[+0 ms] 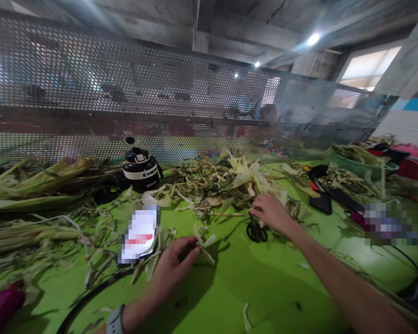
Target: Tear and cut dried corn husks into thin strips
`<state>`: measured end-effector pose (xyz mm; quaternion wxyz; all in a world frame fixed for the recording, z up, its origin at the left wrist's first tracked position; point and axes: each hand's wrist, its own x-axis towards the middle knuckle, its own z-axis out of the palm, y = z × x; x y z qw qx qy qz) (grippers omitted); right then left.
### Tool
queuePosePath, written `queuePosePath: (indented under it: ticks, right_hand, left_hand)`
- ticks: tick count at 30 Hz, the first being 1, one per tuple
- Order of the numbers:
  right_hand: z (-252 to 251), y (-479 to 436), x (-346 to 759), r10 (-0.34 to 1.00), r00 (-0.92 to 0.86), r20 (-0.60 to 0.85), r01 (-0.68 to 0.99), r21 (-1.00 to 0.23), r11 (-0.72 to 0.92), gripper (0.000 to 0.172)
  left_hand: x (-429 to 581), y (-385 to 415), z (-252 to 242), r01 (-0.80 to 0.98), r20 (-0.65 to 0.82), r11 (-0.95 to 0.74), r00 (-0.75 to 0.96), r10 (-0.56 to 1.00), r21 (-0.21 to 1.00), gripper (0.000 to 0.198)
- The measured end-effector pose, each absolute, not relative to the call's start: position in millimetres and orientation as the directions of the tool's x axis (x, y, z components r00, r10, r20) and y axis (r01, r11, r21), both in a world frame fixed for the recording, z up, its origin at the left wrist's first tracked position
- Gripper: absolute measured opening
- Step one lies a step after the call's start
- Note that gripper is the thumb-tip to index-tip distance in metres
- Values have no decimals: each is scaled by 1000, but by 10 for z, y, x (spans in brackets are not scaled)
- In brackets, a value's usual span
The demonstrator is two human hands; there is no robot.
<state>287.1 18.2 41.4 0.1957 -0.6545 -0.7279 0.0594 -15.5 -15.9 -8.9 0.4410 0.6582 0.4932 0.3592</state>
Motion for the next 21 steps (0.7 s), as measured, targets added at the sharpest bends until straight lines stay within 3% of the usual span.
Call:
queuePosePath:
  ticks: [5, 9, 15, 18, 21]
  right_hand:
    - [482, 219, 3084, 952, 103, 287, 714, -688, 130, 33]
    - [474, 228, 3080, 937, 205, 284, 462, -872, 163, 38]
    - [586, 219, 3015, 932, 254, 260, 144, -963, 229, 41]
    - [640, 234, 2984, 913, 289, 289, -52, -947, 316, 44]
    - [651, 235, 2913, 897, 262, 355, -38, -925, 378, 35]
  left_hand:
    - [-179, -119, -160, 327, 158, -208, 172, 972, 922, 37]
    - [-207, -131, -160, 342, 239, -273, 139, 961, 899, 48]
    - [-218, -172, -63, 378, 370, -377, 95, 924, 846, 50]
    - [-230, -168, 79, 394, 431, -440, 116, 895, 807, 45]
    - [-156, -157, 299, 415, 417, -466, 209, 885, 781, 36]
